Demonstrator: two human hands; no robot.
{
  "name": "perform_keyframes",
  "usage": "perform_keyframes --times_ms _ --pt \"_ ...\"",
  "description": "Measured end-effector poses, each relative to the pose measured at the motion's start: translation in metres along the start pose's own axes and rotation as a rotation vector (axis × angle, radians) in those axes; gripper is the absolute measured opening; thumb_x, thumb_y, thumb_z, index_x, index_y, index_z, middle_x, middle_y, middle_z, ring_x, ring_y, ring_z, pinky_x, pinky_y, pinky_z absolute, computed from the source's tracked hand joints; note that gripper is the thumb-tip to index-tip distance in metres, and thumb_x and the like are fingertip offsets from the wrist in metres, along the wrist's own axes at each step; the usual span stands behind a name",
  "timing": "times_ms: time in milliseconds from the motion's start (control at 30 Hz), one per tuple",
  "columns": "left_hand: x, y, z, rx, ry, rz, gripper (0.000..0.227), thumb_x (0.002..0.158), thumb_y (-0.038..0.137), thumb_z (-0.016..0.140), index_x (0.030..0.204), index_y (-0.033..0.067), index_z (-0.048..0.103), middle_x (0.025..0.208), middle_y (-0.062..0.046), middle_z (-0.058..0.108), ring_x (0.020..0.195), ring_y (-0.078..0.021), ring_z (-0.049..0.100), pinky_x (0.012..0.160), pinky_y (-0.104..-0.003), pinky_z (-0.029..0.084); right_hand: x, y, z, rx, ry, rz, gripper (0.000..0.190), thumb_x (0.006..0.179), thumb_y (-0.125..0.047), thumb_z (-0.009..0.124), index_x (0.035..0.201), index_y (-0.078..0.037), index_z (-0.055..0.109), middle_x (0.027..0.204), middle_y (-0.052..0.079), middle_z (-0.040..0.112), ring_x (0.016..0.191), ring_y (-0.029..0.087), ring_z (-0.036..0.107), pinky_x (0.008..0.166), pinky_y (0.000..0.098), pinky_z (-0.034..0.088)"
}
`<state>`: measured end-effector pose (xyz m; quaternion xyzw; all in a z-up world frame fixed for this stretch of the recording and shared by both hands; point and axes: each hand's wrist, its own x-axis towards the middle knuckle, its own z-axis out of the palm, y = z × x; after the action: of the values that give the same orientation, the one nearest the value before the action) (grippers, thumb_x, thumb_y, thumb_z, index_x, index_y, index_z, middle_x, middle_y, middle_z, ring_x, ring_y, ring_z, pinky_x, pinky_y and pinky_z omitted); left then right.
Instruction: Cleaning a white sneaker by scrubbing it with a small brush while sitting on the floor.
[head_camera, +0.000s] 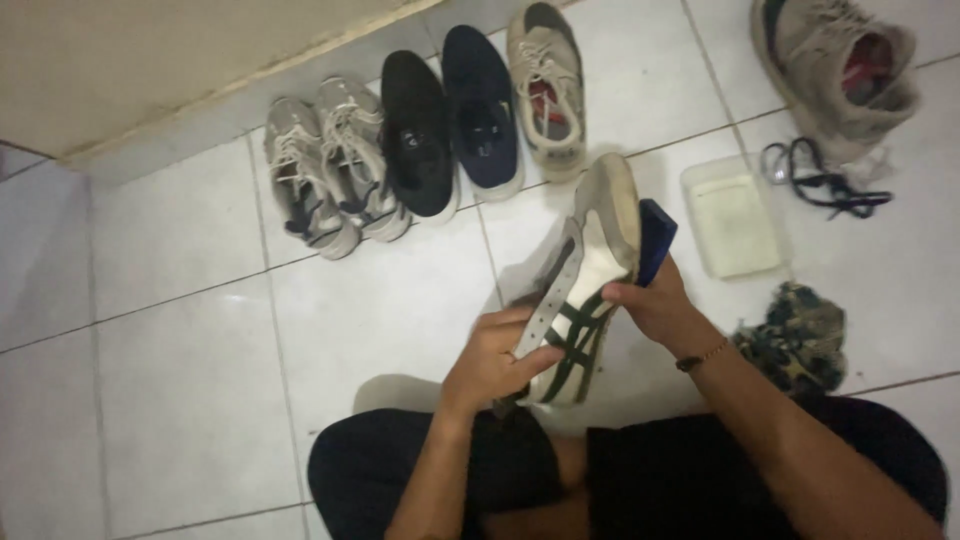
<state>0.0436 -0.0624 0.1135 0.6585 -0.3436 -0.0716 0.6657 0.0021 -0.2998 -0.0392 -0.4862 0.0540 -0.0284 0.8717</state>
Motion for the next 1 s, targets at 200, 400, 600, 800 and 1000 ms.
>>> perform_keyframes --times_ms 200,400,600,800,1000 --pt "-0.019 -0.039 -0.012 -0.070 0.391 0.049 0.070 0.070 0.073 0.075 0.087 0.0060 0.065 0.087 -0.010 0.061 0.080 -0.0246 0.061 0.061 -0.032 0.055 0.000 -0.074 0.023 -0.030 -0.126 -0.068 0.072 0.064 0.004 0.081 0.131 0.003 0.055 0.124 0.022 0.067 0.114 0.036 0.066 0.101 0.0534 0.052" --pt "-0.056 -0.113 0.028 -0.806 -0.173 -0.472 0.153 0.043 0.074 0.088 0.163 0.0279 0.005 0.160 -0.020 0.030 0.135 -0.0451 0.041 0.104 -0.064 0.039 -0.004 -0.125 0.105 0.000 -0.291 -0.106 0.065 0.065 -0.003 0.088 0.124 0.003 0.061 0.117 0.017 0.070 0.113 0.029 0.067 0.100 0.0444 0.054" --pt "-0.038 -0.077 0.020 -0.525 -0.170 -0.423 0.162 0.038 0.053 0.099 0.165 0.0165 0.004 0.166 -0.018 0.022 0.147 -0.0384 0.027 0.116 -0.057 0.030 -0.027 0.042 -0.127 -0.187 -0.159 -0.017 0.092 0.049 0.006 0.092 0.132 0.014 0.054 0.116 0.031 0.071 0.108 0.041 0.069 0.095 0.0590 0.054" --pt "-0.044 -0.095 0.005 -0.498 -0.090 -0.453 0.153 0.039 0.057 0.099 0.164 0.0208 0.019 0.158 -0.009 0.042 0.139 -0.0293 0.043 0.111 -0.048 0.041 -0.017 -0.022 -0.022 -0.434 0.075 0.002 0.084 0.063 0.005 0.087 0.138 0.000 0.049 0.121 0.017 0.071 0.104 0.031 0.070 0.086 0.0463 0.060" --pt "-0.021 -0.047 0.008 -0.318 0.169 -0.758 0.111 0.060 0.033 0.089 0.154 0.0085 0.035 0.142 -0.026 0.052 0.135 -0.0473 0.047 0.113 -0.061 0.037 -0.006 -0.097 0.067 -1.099 0.189 -0.222 0.053 0.084 -0.025 0.082 0.123 -0.003 0.051 0.090 0.012 0.057 0.077 0.025 0.061 0.064 0.0360 0.048"
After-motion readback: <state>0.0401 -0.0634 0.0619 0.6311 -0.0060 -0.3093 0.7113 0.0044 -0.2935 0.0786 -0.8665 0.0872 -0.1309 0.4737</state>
